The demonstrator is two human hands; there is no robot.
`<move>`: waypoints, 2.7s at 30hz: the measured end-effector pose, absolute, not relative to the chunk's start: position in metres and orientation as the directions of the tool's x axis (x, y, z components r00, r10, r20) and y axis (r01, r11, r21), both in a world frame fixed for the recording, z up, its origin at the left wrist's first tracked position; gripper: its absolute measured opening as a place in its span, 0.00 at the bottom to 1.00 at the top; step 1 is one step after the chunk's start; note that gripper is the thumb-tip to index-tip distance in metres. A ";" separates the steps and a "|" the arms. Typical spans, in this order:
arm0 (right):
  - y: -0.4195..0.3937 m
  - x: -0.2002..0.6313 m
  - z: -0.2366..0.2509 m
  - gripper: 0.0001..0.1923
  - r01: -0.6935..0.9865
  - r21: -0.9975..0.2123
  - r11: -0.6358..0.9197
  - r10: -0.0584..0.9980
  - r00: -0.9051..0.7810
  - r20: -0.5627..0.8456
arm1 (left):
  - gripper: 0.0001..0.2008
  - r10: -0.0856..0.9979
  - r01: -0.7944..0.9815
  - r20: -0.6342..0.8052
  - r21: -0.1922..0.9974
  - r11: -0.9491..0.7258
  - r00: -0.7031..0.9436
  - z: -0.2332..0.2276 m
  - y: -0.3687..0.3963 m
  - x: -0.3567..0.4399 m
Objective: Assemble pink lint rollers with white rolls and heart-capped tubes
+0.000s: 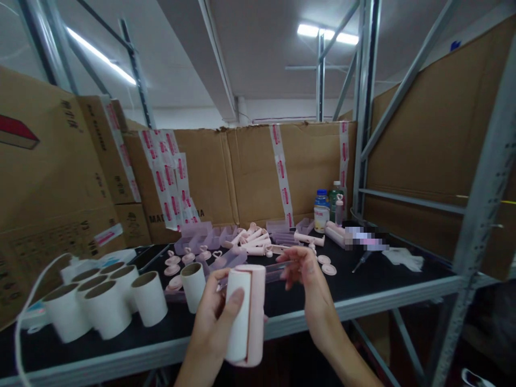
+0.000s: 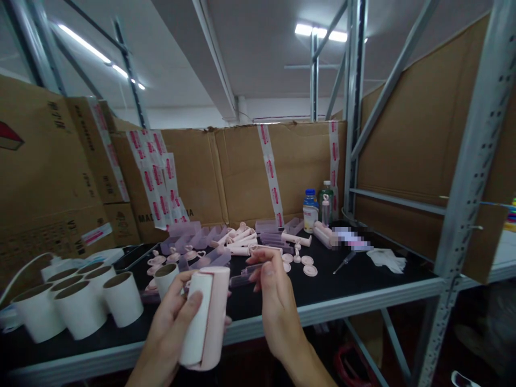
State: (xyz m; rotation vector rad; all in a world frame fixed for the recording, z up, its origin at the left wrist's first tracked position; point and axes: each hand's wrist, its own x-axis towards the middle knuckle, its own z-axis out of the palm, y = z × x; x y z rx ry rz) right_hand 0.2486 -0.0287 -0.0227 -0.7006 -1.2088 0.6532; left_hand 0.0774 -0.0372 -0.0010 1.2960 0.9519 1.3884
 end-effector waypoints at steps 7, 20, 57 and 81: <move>0.002 0.291 -0.021 0.40 -0.281 -0.745 0.605 0.763 0.472 0.441 | 0.19 0.997 -0.538 -0.074 0.842 0.046 -0.030 0.012 -0.035 0.077; 0.027 0.312 -0.047 0.18 0.576 -0.606 0.549 0.674 0.125 0.729 | 0.18 0.991 -0.600 -0.072 0.800 -0.010 -0.112 0.002 -0.026 0.075; -0.056 0.290 -0.002 0.12 0.412 -0.644 0.645 0.753 -0.196 0.628 | 0.21 0.973 -0.342 0.179 0.914 -0.219 -0.145 0.011 -0.066 0.081; -0.059 0.278 -0.003 0.11 0.360 -0.642 0.677 0.733 -0.250 0.633 | 0.17 0.981 -0.328 0.194 0.925 -0.189 -0.018 0.013 -0.062 0.078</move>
